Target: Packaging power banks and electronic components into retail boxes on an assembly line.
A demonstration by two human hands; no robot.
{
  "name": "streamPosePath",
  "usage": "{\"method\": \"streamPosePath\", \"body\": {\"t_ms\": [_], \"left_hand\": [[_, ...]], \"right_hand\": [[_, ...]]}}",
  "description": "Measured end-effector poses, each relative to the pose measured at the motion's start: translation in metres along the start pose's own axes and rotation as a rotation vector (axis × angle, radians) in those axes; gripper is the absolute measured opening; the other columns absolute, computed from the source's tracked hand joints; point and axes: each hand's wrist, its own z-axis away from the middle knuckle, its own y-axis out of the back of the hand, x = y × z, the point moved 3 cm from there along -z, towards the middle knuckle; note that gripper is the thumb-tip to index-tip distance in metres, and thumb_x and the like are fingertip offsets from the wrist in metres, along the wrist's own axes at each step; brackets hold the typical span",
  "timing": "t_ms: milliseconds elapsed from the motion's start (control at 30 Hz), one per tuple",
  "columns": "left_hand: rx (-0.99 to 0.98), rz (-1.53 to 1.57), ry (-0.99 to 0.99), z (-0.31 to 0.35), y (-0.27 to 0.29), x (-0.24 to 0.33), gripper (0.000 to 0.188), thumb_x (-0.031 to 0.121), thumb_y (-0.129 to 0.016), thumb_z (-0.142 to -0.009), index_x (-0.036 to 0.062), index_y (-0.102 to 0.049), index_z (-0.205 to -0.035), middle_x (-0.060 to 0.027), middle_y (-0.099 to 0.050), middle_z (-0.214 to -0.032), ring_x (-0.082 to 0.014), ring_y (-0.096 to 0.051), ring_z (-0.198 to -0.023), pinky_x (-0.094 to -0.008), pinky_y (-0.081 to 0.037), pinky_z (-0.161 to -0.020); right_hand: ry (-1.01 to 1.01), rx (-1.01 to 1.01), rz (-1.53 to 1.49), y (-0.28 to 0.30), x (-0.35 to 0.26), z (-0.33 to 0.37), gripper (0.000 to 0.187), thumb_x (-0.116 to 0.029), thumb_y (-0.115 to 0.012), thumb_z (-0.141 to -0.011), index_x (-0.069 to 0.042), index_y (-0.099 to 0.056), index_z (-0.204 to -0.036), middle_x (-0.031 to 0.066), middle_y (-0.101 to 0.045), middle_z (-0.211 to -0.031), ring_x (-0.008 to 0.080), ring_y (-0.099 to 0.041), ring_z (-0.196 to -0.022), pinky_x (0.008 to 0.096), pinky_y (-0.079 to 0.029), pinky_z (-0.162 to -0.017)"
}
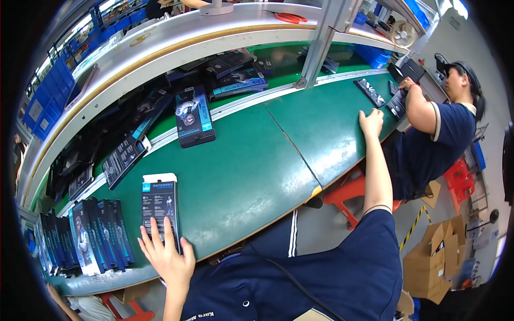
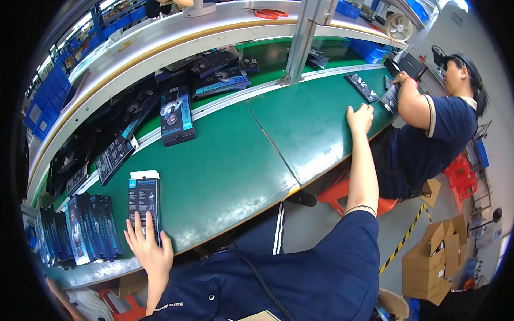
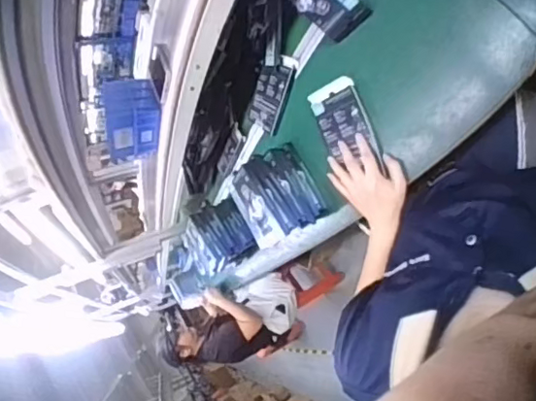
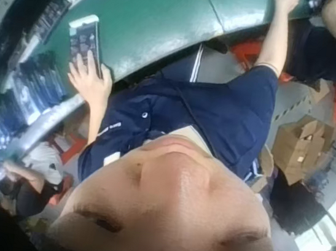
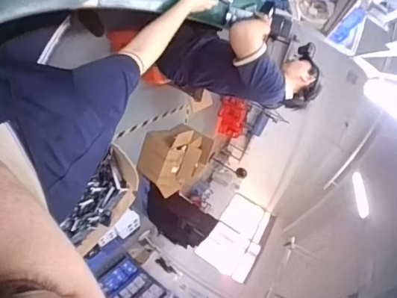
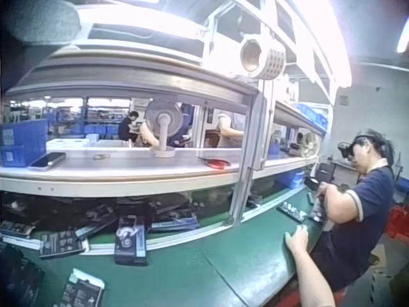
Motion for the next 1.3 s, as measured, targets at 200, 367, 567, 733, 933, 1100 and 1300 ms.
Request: {"method": "streamPosePath", "body": {"t_ms": [200, 367, 567, 733, 933, 1100, 1300], "left_hand": [[0.054, 0.088, 0.007, -0.002, 0.0, 0.001, 0.048, 0.015, -0.065, -0.078, -0.002, -0.063, -0.123, -0.0226, -0.057, -0.131, -0.0447, -0.049, -0.128, -0.0589, -0.029, -0.112], [0.052, 0.128, 0.014, -0.001, 0.003, 0.003, 0.047, 0.013, -0.065, -0.078, -0.0021, -0.063, -0.123, -0.0222, -0.057, -0.131, -0.0435, -0.048, -0.129, -0.0578, -0.03, -0.112], [0.057, 0.175, 0.019, -0.007, 0.004, 0.002, 0.047, 0.017, -0.07, -0.078, 0.0013, -0.065, -0.121, -0.0198, -0.057, -0.13, -0.0437, -0.047, -0.129, -0.0592, -0.031, -0.11], [0.177, 0.287, -0.013, -0.019, 0.014, -0.007, 0.046, 0.032, -0.08, -0.075, 0.0032, -0.069, -0.109, -0.0199, -0.058, -0.132, -0.0454, -0.046, -0.131, -0.0595, -0.032, -0.11], [-0.321, 0.043, 0.203, -0.092, -0.012, -0.019, 0.082, 0.06, -0.068, -0.078, 0.0081, -0.052, -0.14, -0.033, -0.045, -0.138, -0.0452, -0.047, -0.129, -0.0561, -0.037, -0.108], [-0.463, 0.354, -0.325, -0.066, 0.006, -0.024, 0.074, 0.035, -0.076, -0.067, 0.0159, -0.056, -0.135, -0.0264, -0.046, -0.134, -0.0444, -0.044, -0.128, -0.0519, -0.037, -0.109], [-0.366, 0.508, -0.323, -0.045, 0.023, -0.023, 0.086, 0.031, -0.082, -0.058, 0.0142, -0.053, -0.137, -0.0239, -0.046, -0.131, -0.0425, -0.047, -0.124, -0.0521, -0.036, -0.109]], "right_hand": [[-0.017, -0.142, 0.147, -0.02, 0.025, -0.06, 0.071, -0.045, -0.044, -0.093, -0.011, -0.032, -0.155, 0.0061, -0.024, -0.164, 0.0313, -0.051, -0.133, 0.0431, -0.044, -0.106], [0.0, -0.27, 0.244, -0.027, 0.011, -0.067, 0.066, -0.051, -0.036, -0.097, -0.013, -0.04, -0.151, 0.0097, -0.044, -0.153, 0.0339, -0.052, -0.132, 0.0451, -0.044, -0.107], [0.413, -0.173, 0.069, 0.011, -0.043, 0.032, 0.057, -0.046, -0.048, -0.1, -0.001, -0.058, -0.134, 0.022, -0.062, -0.129, 0.0388, -0.06, -0.117, 0.045, -0.049, -0.097], [0.693, 0.028, -0.222, 0.097, -0.115, 0.198, 0.028, -0.028, -0.062, -0.097, -0.004, -0.074, -0.094, 0.0148, -0.067, -0.085, 0.0349, -0.067, -0.074, 0.0435, -0.052, -0.065], [0.451, -0.043, -0.332, 0.14, -0.125, 0.291, 0.033, -0.023, -0.081, -0.081, -0.002, -0.062, -0.065, 0.0124, -0.061, -0.088, 0.0328, -0.061, -0.083, 0.043, -0.046, -0.07], [-0.029, -0.225, -0.77, 0.115, -0.067, 0.299, 0.071, -0.02, -0.085, -0.077, -0.005, -0.042, -0.131, 0.0247, -0.04, -0.143, 0.0354, -0.048, -0.125, 0.0514, -0.046, -0.097], [-0.279, -0.669, -1.244, 0.166, -0.074, 0.321, 0.065, -0.002, -0.072, -0.087, 0.007, -0.041, -0.143, 0.0137, -0.067, -0.107, 0.0146, -0.069, -0.077, 0.0253, -0.054, -0.045]]}}
